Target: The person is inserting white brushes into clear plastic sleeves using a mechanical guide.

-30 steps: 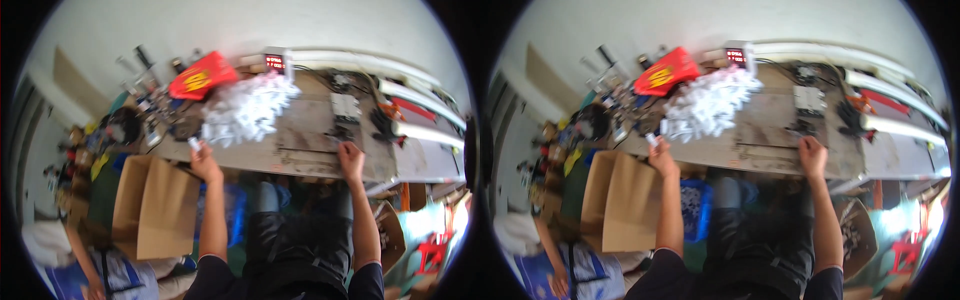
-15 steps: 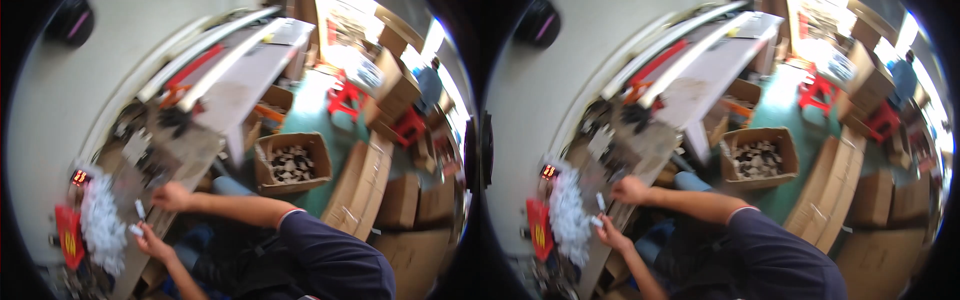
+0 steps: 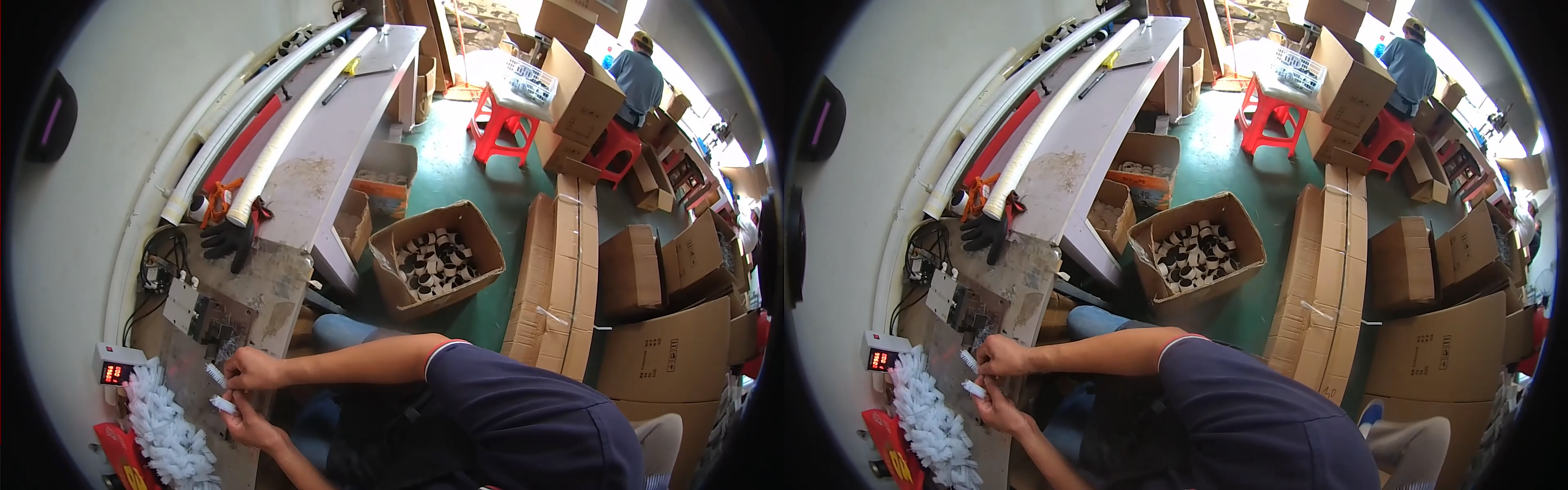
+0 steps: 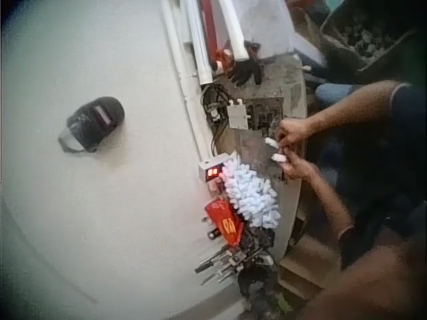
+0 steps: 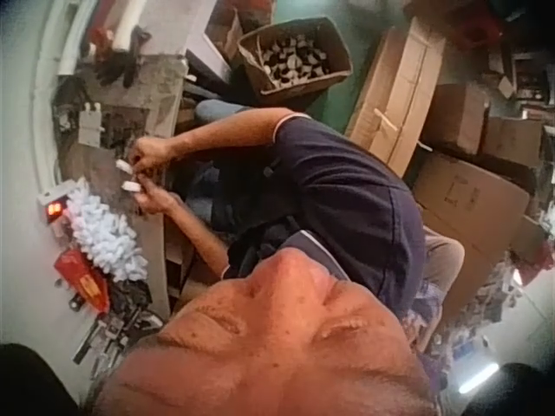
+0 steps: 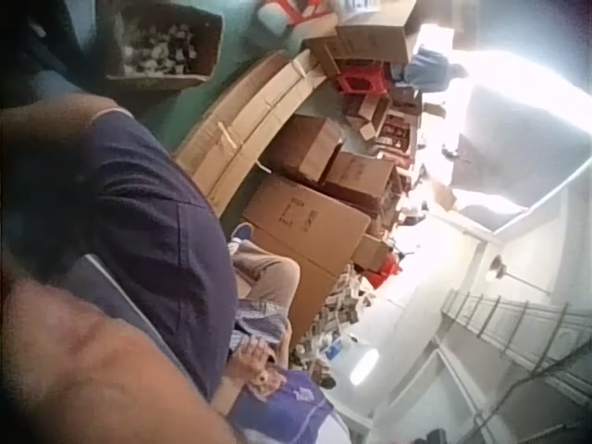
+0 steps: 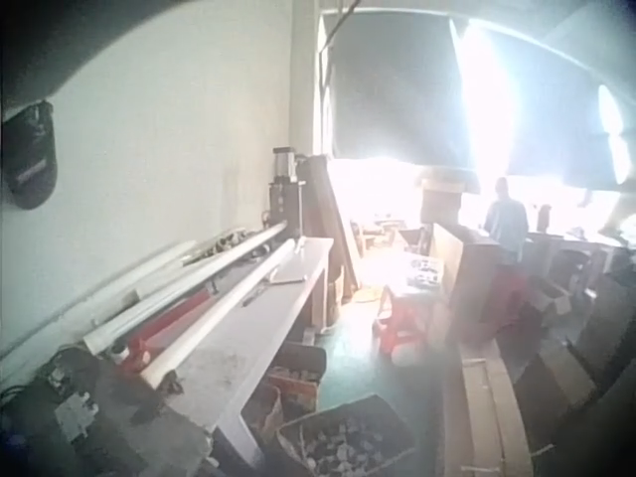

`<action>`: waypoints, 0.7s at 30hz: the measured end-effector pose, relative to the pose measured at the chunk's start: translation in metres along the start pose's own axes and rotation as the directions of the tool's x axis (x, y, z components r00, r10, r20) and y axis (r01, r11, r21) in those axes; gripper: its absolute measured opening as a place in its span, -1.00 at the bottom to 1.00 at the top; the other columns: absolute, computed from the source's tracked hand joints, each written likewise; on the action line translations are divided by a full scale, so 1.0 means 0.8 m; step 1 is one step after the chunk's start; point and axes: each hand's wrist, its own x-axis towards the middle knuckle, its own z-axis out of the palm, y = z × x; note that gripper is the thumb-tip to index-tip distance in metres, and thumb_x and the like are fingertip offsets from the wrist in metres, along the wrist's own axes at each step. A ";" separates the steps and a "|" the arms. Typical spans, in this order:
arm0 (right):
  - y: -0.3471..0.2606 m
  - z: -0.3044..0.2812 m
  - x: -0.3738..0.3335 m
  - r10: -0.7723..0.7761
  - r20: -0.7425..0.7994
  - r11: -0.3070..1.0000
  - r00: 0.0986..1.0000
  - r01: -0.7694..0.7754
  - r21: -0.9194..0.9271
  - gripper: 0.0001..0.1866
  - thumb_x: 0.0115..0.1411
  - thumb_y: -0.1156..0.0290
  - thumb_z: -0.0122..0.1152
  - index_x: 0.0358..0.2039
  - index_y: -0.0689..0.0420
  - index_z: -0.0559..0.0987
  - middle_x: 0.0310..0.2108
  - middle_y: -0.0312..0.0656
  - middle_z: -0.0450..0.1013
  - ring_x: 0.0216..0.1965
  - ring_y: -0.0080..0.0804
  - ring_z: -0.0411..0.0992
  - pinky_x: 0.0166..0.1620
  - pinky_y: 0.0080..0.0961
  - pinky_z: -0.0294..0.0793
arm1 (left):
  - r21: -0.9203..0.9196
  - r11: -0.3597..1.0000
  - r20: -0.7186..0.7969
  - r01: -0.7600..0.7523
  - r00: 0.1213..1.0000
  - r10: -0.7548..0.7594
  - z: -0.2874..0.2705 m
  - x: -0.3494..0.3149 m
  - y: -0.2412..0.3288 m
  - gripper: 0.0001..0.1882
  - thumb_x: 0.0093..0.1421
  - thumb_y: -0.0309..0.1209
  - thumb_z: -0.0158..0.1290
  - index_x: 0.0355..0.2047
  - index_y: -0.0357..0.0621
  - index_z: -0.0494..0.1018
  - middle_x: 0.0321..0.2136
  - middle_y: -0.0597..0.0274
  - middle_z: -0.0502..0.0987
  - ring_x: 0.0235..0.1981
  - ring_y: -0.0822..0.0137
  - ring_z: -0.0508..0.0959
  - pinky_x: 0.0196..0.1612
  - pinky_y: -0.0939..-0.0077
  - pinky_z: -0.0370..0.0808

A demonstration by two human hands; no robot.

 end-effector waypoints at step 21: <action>-0.033 -0.033 0.031 0.155 -0.117 0.713 0.981 -0.193 -0.674 -0.79 0.03 0.26 0.24 -0.45 0.12 0.69 -0.44 0.00 0.61 -0.30 0.04 0.60 -0.15 -0.10 0.58 | 0.092 0.984 -0.176 -0.151 0.970 0.165 -0.055 0.111 -0.004 -0.79 0.45 -0.34 0.07 -0.14 -0.24 0.57 -0.49 0.34 0.60 -0.41 0.52 0.53 -0.23 0.55 0.47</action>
